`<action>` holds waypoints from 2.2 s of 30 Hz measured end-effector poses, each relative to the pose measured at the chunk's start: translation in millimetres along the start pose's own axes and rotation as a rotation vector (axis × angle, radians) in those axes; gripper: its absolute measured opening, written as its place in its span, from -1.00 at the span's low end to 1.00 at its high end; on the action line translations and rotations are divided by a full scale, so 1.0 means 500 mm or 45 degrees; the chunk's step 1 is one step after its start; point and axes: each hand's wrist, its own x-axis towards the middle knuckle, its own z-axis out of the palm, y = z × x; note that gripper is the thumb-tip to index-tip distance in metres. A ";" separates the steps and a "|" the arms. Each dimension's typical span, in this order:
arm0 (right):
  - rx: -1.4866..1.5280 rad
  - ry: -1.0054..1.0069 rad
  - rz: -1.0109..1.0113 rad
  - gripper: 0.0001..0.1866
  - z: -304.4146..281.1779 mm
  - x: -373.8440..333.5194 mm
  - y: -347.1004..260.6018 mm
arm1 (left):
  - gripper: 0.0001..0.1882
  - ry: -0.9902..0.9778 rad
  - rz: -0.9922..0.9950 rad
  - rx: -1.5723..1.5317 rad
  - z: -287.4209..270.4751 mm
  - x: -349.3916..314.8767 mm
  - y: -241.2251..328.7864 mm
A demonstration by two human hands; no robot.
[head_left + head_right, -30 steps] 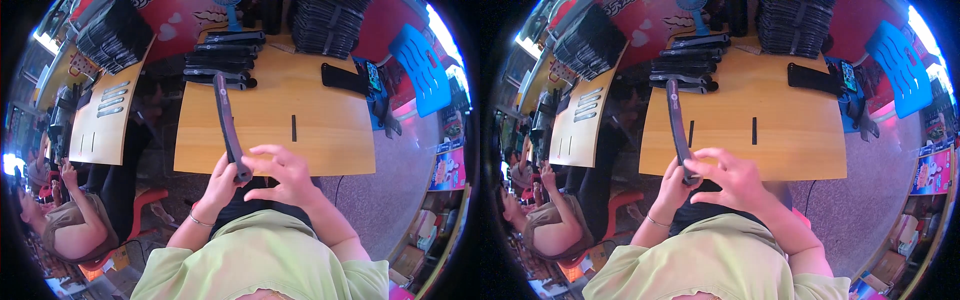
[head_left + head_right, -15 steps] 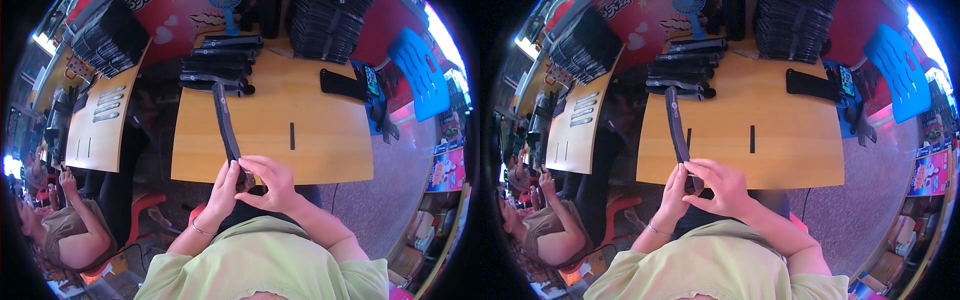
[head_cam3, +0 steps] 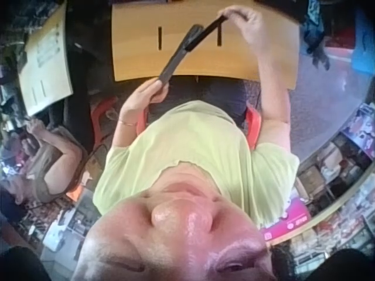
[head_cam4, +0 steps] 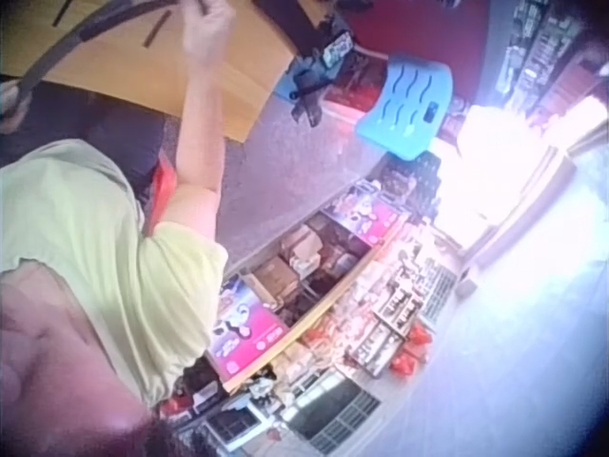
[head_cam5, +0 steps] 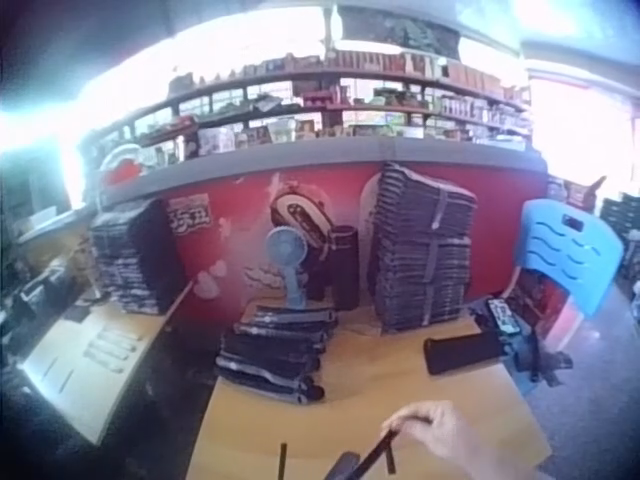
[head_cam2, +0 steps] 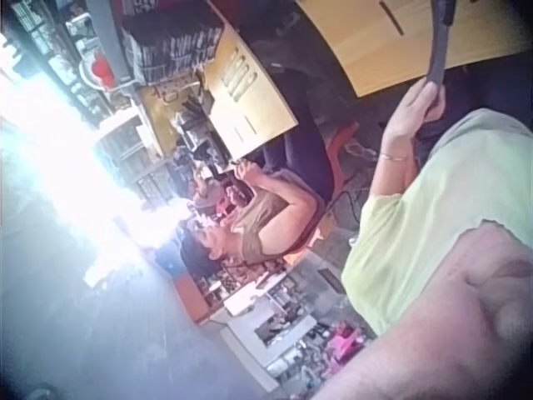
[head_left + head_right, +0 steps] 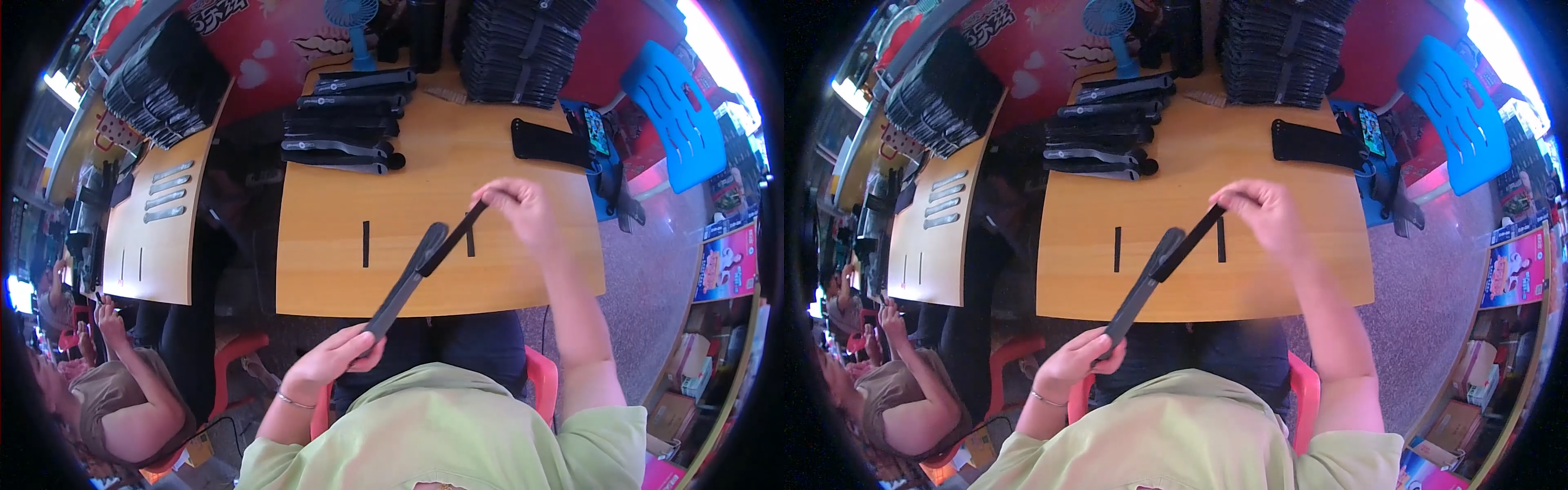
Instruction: The person is inspecting and cleaning black flexible straps using a small wooden tool at a workbench.
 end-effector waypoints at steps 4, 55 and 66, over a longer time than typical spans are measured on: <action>-0.175 0.194 -0.174 -0.87 -0.102 0.081 0.002 | -0.69 -0.125 -0.013 0.014 -0.063 -0.069 -0.004; -1.530 0.397 -0.404 -0.63 -0.160 0.062 0.141 | -0.59 0.196 0.580 -0.576 0.057 0.097 -0.016; -1.399 0.144 -0.316 -0.50 -0.003 0.099 0.100 | -0.61 0.201 0.625 -0.611 0.045 0.090 -0.015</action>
